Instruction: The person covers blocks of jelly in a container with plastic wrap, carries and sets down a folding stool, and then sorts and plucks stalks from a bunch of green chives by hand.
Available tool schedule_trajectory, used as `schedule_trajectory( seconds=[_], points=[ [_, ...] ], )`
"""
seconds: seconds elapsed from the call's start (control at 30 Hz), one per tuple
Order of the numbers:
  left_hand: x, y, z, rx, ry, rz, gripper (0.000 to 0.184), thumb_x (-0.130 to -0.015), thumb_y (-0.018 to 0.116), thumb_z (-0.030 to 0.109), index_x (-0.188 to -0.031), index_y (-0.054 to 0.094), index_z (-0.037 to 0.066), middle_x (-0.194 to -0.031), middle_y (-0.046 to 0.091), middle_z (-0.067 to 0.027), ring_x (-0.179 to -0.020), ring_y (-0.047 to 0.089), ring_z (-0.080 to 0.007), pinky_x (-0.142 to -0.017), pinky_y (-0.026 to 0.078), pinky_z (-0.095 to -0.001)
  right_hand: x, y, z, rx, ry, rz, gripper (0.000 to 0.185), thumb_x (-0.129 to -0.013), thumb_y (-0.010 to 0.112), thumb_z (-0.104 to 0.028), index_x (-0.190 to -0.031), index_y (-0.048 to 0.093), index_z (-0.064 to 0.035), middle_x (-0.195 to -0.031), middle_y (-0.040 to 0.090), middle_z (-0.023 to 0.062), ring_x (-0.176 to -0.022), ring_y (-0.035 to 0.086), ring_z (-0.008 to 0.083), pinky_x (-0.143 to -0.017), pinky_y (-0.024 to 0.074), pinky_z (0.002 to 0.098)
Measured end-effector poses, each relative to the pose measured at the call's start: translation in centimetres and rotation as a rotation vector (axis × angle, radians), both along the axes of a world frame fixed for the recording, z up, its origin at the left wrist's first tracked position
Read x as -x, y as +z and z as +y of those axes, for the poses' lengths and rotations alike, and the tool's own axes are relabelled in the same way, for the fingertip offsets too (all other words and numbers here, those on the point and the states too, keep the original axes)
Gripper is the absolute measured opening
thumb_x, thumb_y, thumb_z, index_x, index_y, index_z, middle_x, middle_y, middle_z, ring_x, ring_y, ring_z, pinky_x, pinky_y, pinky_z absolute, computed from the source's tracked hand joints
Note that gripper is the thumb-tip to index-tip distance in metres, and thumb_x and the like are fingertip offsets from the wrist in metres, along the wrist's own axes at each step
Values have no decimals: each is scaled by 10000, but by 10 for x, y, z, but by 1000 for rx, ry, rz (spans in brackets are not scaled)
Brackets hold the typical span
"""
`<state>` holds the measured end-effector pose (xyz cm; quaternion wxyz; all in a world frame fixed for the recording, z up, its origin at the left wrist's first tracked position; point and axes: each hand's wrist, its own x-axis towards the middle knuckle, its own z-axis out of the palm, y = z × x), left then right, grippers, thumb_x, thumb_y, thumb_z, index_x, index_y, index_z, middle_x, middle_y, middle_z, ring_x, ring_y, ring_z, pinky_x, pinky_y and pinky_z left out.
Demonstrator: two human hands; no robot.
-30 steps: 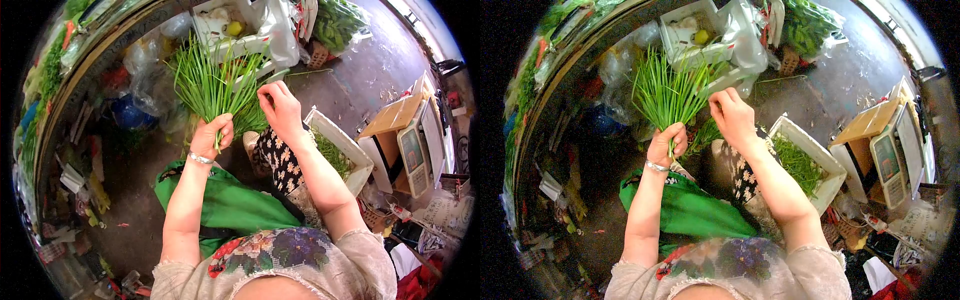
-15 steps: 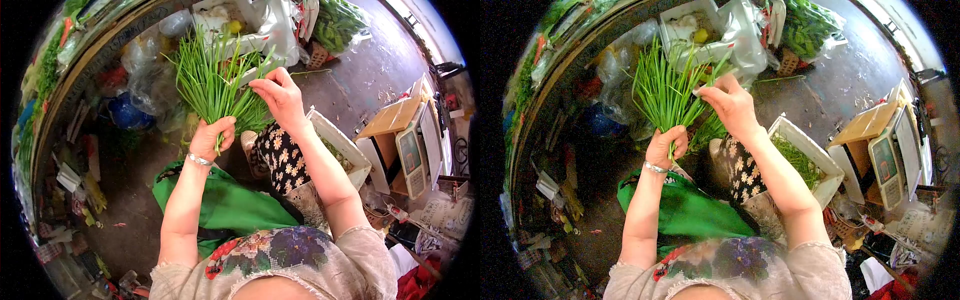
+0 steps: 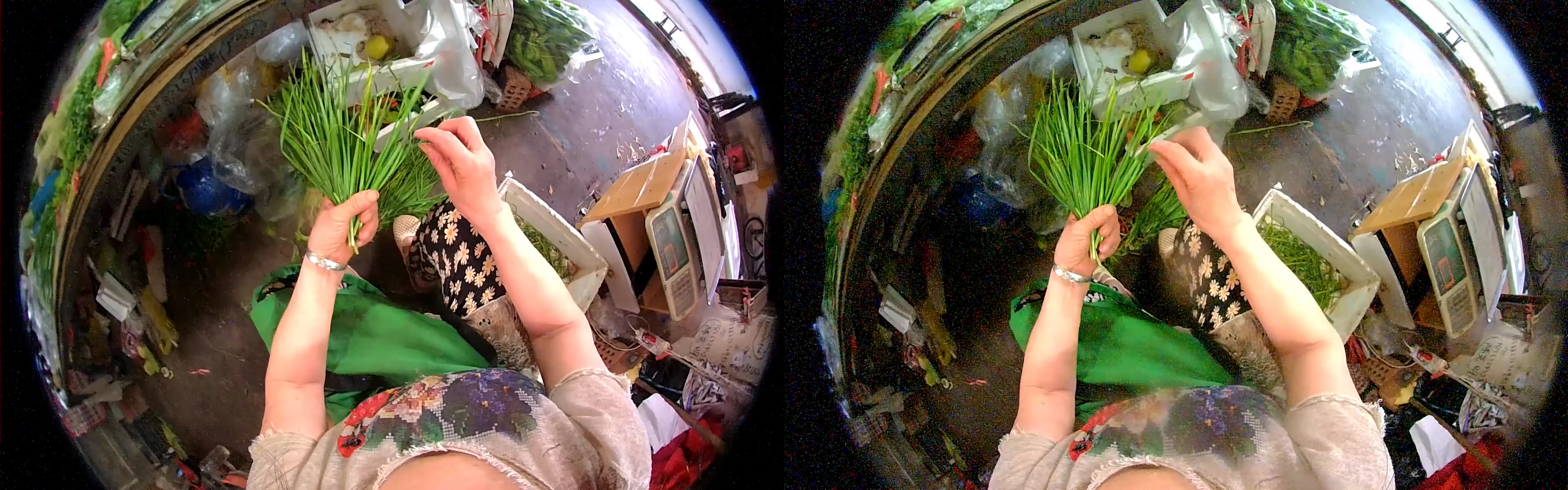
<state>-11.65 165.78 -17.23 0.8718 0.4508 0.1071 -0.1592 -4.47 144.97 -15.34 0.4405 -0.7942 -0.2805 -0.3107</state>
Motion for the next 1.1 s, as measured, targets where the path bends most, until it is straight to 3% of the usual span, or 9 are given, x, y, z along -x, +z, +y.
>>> schedule_trajectory(
  seconds=[0.23,0.3,0.37,0.57,0.83,0.9,0.93,1.0,1.1],
  points=[
    [2,2,-4,-65,-4,-3,193,-825,683,97,-933,525,71,-549,453,2,-384,436,-132,-339,299,-250,0,-3,2,-6,28,22,252,-744,705,-13,-975,664,-106,-841,566,86,-741,597,257,-625,491,342],
    [2,3,-6,-36,-5,18,207,-824,682,94,-952,521,70,-548,448,3,-382,429,-131,-340,296,-250,-1,-6,0,47,41,35,241,-766,701,4,-988,670,-83,-869,525,73,-767,562,210,-655,478,300],
    [3,7,-8,-48,-11,13,131,-837,664,123,-816,542,80,-547,447,14,-398,412,-118,-364,298,-246,-2,-5,0,25,35,21,236,-746,704,3,-960,664,-88,-856,539,80,-751,576,233,-641,484,322],
    [3,8,-7,-79,-33,21,184,-858,644,154,-741,518,89,-543,445,17,-402,414,-116,-379,298,-241,-1,-9,-2,2,29,29,190,-735,697,-1,-901,648,-80,-851,550,90,-749,590,260,-642,493,349],
    [0,1,-3,14,28,22,140,-835,681,96,-862,549,58,-546,460,5,-374,430,-126,-340,297,-241,0,-7,-6,-4,84,39,157,-758,687,-4,-895,626,-53,-864,535,100,-762,581,261,-652,488,338],
    [-1,2,-2,-34,-2,16,162,-859,652,132,-777,523,79,-543,454,12,-386,419,-122,-355,292,-243,1,-7,-6,-11,100,70,136,-773,678,-5,-891,616,-34,-878,525,104,-781,568,259,-669,480,329],
    [-1,2,-2,-82,-30,8,238,-883,624,168,-693,498,100,-540,447,19,-399,409,-117,-370,287,-245,2,-8,-4,-32,106,118,121,-785,670,2,-894,624,-26,-881,519,96,-802,554,245,-688,471,311],
    [-1,1,-1,-80,-38,-10,228,-889,618,167,-707,499,96,-544,447,20,-397,407,-116,-371,287,-246,0,-7,-4,-94,81,170,94,-803,644,8,-888,617,-20,-883,524,79,-808,556,207,-694,470,288],
    [-1,2,2,-60,-46,-15,210,-901,604,168,-736,501,88,-552,445,23,-398,406,-115,-374,289,-249,-10,-4,-24,-265,-159,301,92,-835,618,3,-922,629,-22,-902,548,37,-798,542,120,-707,459,245]
  ],
)
